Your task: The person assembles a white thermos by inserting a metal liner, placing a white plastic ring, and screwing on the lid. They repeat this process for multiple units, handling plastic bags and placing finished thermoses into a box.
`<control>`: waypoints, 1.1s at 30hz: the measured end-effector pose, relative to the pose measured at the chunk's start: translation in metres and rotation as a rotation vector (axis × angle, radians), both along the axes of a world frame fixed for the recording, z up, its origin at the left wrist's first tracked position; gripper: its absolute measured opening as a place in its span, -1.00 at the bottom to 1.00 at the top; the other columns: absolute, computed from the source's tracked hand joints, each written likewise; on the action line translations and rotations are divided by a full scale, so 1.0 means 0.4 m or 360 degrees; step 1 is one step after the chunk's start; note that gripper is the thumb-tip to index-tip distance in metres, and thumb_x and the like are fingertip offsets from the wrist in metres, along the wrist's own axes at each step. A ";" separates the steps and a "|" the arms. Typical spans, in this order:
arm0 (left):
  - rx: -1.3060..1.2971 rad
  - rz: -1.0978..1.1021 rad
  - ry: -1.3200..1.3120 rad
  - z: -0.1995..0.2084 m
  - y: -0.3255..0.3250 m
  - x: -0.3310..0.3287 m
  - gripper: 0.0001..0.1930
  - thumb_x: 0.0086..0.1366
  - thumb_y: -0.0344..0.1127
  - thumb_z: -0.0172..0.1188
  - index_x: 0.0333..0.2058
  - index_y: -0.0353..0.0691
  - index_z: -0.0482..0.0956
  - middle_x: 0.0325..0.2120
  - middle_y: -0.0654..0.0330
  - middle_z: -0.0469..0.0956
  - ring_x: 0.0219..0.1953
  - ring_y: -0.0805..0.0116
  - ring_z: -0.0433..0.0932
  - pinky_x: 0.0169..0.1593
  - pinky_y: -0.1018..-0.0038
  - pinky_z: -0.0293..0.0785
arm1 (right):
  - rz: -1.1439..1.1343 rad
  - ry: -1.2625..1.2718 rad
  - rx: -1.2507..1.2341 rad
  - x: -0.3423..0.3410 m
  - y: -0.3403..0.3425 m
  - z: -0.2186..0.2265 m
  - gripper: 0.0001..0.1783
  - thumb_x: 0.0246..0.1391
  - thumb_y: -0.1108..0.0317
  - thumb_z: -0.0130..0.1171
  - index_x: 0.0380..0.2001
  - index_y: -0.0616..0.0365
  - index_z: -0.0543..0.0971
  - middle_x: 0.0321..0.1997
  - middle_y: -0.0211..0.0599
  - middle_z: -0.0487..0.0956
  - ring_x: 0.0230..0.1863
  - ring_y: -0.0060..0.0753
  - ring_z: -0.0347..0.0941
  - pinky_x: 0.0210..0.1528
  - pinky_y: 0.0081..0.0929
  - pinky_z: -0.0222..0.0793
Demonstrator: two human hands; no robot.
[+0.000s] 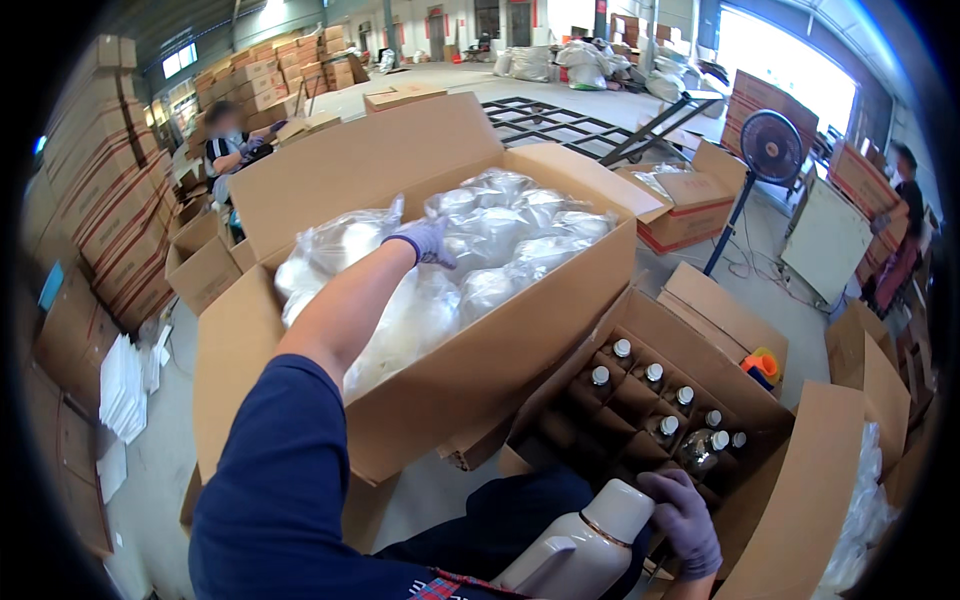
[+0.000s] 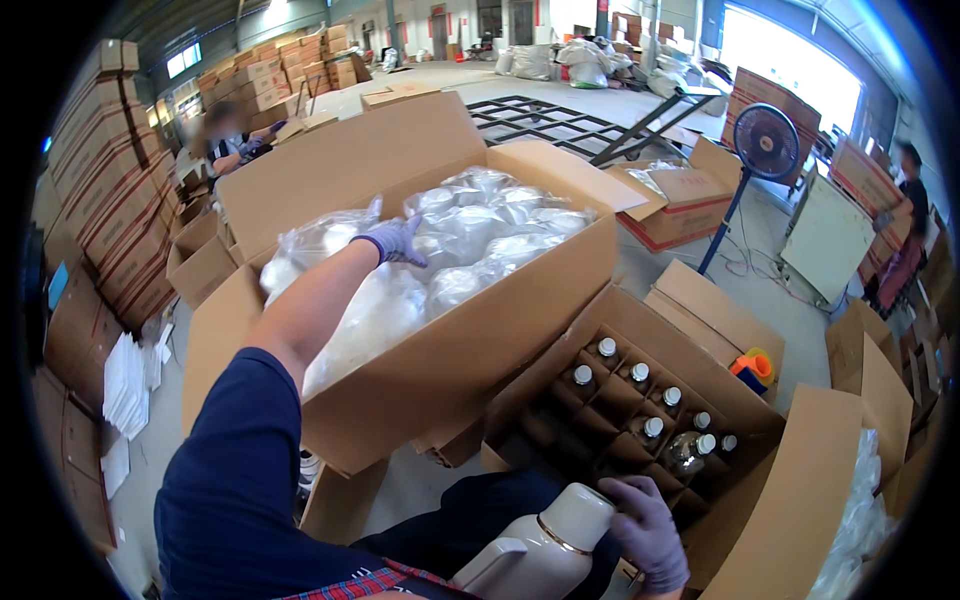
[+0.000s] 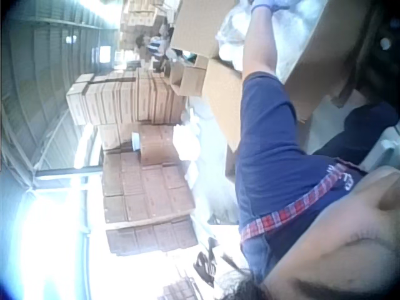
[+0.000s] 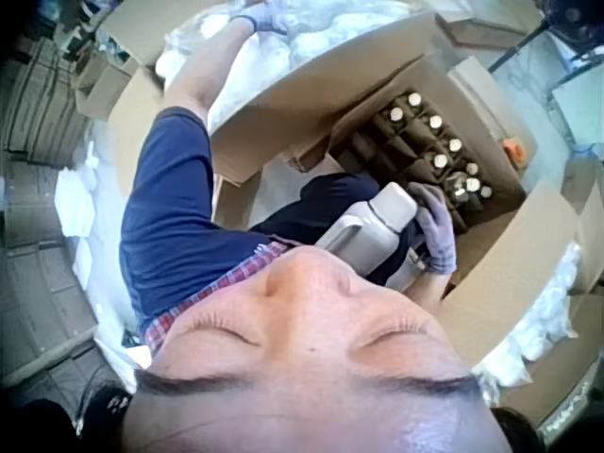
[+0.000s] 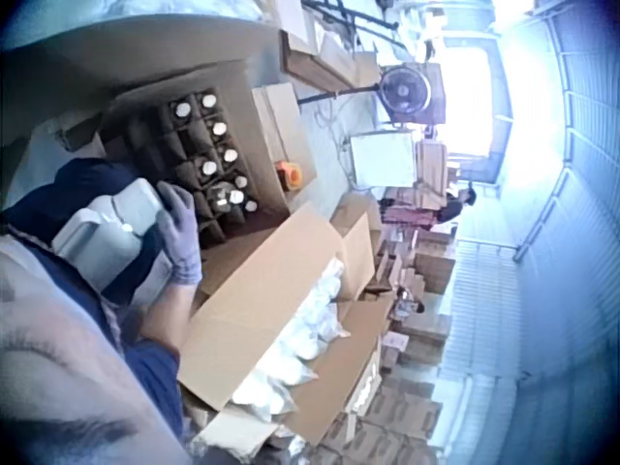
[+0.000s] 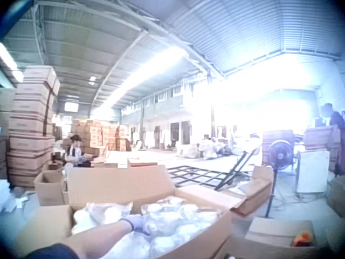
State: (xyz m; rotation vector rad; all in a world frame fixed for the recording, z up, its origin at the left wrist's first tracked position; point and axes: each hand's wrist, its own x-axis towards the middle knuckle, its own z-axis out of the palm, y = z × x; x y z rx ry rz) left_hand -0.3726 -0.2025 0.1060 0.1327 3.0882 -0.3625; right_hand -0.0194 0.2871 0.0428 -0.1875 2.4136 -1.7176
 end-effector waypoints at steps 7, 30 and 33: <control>0.0341 -0.0293 0.0248 0.189 0.039 -0.083 -0.67 0.14 -0.12 0.27 -0.16 -0.11 0.73 -0.32 0.07 0.72 -0.28 0.12 0.69 -0.11 0.24 0.60 | -0.0097 -0.0268 0.1038 0.003 -0.065 0.079 -0.10 -0.32 -0.11 0.50 0.11 0.17 0.57 0.06 -0.02 0.52 0.15 -0.07 0.47 0.20 -0.29 0.40; 0.2360 -0.1674 -0.0355 0.304 0.661 0.679 -0.01 0.09 -0.15 0.49 0.38 -0.36 0.11 0.24 -0.09 0.35 0.23 0.02 0.44 0.30 0.17 0.37 | -0.1286 0.0904 -0.0565 -0.169 0.089 0.156 -0.78 0.10 0.32 0.31 -0.29 0.28 0.66 -0.44 -0.29 0.67 -0.35 -0.47 0.57 -0.24 -0.39 0.48; 0.1562 -0.1780 0.0272 0.188 0.661 0.770 0.18 -0.09 -0.08 0.60 0.38 -0.46 0.05 0.27 -0.23 0.24 0.32 -0.14 0.28 0.35 0.10 0.25 | -0.1516 0.0658 0.0363 -0.216 0.109 0.137 -0.77 0.10 0.28 0.28 -0.32 0.26 0.65 -0.42 -0.20 0.67 -0.35 -0.40 0.59 -0.23 -0.35 0.49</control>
